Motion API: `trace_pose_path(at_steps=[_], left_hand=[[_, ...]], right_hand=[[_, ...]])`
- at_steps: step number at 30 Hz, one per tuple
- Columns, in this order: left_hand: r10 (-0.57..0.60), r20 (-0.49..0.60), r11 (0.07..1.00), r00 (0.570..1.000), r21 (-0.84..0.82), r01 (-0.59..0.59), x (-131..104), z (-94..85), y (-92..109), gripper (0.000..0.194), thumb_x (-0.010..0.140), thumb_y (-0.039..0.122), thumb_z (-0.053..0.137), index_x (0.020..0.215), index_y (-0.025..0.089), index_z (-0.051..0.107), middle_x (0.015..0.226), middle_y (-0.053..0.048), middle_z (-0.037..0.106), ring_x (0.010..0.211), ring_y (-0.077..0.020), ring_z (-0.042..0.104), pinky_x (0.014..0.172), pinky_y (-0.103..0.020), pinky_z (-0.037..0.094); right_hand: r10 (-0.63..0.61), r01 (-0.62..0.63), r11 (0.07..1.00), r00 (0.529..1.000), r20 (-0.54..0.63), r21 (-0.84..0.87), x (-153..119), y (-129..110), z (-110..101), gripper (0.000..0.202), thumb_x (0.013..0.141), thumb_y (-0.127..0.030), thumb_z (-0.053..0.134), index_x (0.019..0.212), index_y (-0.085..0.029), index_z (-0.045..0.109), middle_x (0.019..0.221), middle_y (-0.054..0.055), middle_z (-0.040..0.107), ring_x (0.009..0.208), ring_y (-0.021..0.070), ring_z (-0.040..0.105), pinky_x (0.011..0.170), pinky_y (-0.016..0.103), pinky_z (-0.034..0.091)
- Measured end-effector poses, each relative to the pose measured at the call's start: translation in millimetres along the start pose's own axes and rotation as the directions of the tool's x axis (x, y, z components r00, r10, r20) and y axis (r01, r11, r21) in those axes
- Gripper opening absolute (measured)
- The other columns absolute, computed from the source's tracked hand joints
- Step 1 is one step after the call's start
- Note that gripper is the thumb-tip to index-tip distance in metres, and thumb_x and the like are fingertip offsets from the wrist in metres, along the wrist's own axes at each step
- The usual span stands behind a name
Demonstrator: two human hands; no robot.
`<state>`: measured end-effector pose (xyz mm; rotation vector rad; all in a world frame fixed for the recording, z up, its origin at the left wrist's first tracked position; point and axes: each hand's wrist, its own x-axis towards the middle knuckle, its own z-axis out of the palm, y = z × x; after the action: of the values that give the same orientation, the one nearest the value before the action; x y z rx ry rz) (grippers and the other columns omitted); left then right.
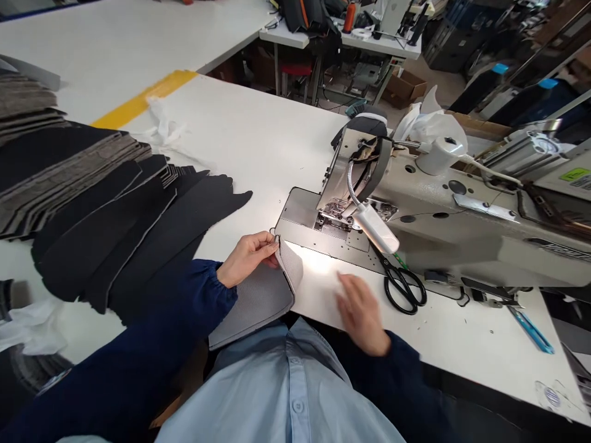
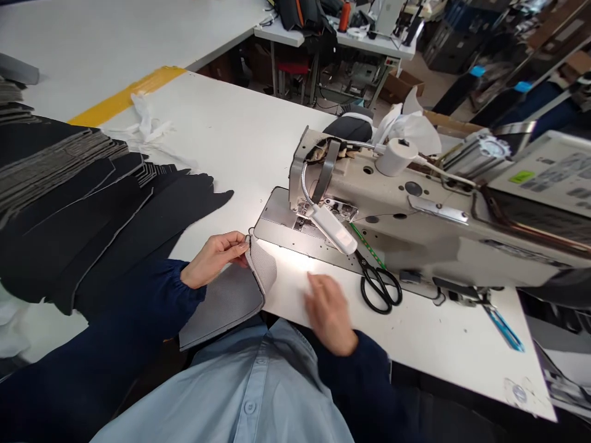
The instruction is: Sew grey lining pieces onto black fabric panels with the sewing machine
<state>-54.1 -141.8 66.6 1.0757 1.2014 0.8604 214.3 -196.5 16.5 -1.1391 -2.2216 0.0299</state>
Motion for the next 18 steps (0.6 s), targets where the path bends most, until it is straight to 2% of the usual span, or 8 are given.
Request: trace_pose_path(at_steps=[3,5,8,10,12,14,16,18], left_hand=[[0.002,0.039,1.0,0.999,-0.024,-0.001,-2,3.9,2,0.035,0.071,0.048,0.068,0.07,0.016,0.054,0.061,0.002,0.056,0.058,-0.0115,0.057,0.059,-0.025,0.052],[-0.006,0.064,0.999,0.998,-0.038,0.008,-4,6.8,4,0.033,0.072,0.046,0.067,0.069,0.016,0.055,0.06,0.002,0.057,0.057,-0.0116,0.057,0.057,-0.025,0.051],[-0.025,0.102,0.999,0.995,-0.039,0.029,-6,9.6,4,0.031,0.072,0.045,0.067,0.072,0.015,0.058,0.061,0.0,0.059,0.057,-0.0123,0.058,0.057,-0.025,0.05],[-0.038,0.113,0.999,0.993,-0.026,0.041,-7,9.5,2,0.032,0.071,0.046,0.068,0.073,0.015,0.058,0.062,-0.001,0.06,0.056,-0.0127,0.058,0.056,-0.025,0.05],[-0.049,0.12,0.999,0.992,-0.003,0.05,-8,8.3,1,0.033,0.071,0.047,0.067,0.073,0.015,0.058,0.06,0.0,0.059,0.055,-0.0129,0.056,0.056,-0.026,0.049],[-0.044,0.123,0.999,0.991,0.036,0.04,-9,6.9,2,0.032,0.073,0.048,0.063,0.074,0.016,0.057,0.06,0.0,0.057,0.055,-0.0132,0.055,0.056,-0.027,0.048],[0.032,0.091,0.994,0.995,0.105,-0.041,-11,5.8,4,0.03,0.075,0.046,0.059,0.072,0.017,0.057,0.067,-0.002,0.058,0.062,-0.0146,0.055,0.061,-0.028,0.049],[0.161,0.037,0.964,0.986,0.21,-0.165,-12,4.9,8,0.027,0.075,0.043,0.06,0.068,0.017,0.057,0.09,-0.008,0.062,0.082,-0.0194,0.058,0.07,-0.029,0.049]], right_hand=[[0.239,-0.231,0.929,0.971,-0.009,-0.288,-33,46,-38,0.041,0.095,-0.021,0.038,0.136,-0.018,0.045,0.118,0.018,0.057,0.107,0.0307,0.057,0.084,0.046,0.052],[0.314,-0.259,0.868,0.947,0.065,-0.424,-52,69,-52,0.04,0.094,-0.018,0.034,0.131,-0.014,0.049,0.116,0.021,0.056,0.103,0.0324,0.059,0.081,0.048,0.052],[0.37,-0.264,0.856,0.913,0.17,-0.445,-65,83,-60,0.037,0.092,-0.019,0.036,0.124,-0.014,0.054,0.103,0.019,0.06,0.09,0.0307,0.06,0.074,0.046,0.053],[0.438,-0.336,0.859,0.873,0.213,-0.387,-63,82,-61,0.036,0.089,-0.022,0.04,0.12,-0.016,0.056,0.093,0.014,0.06,0.08,0.0273,0.06,0.068,0.042,0.053],[0.532,-0.47,0.841,0.808,0.254,-0.267,-55,76,-62,0.036,0.084,-0.027,0.047,0.117,-0.019,0.057,0.087,0.008,0.059,0.068,0.0223,0.058,0.062,0.038,0.052],[0.602,-0.637,0.771,0.724,0.336,-0.01,-46,64,-61,0.039,0.081,-0.034,0.053,0.117,-0.02,0.055,0.085,0.005,0.06,0.062,0.018,0.057,0.058,0.034,0.051],[0.591,-0.741,0.582,0.668,0.452,0.335,-37,46,-55,0.044,0.081,-0.042,0.059,0.12,-0.021,0.051,0.087,0.005,0.061,0.057,0.0147,0.055,0.051,0.029,0.048],[0.498,-0.727,0.332,0.677,0.543,0.601,-29,21,-43,0.053,0.082,-0.051,0.061,0.123,-0.023,0.046,0.087,0.004,0.061,0.049,0.0106,0.048,0.041,0.024,0.04]])
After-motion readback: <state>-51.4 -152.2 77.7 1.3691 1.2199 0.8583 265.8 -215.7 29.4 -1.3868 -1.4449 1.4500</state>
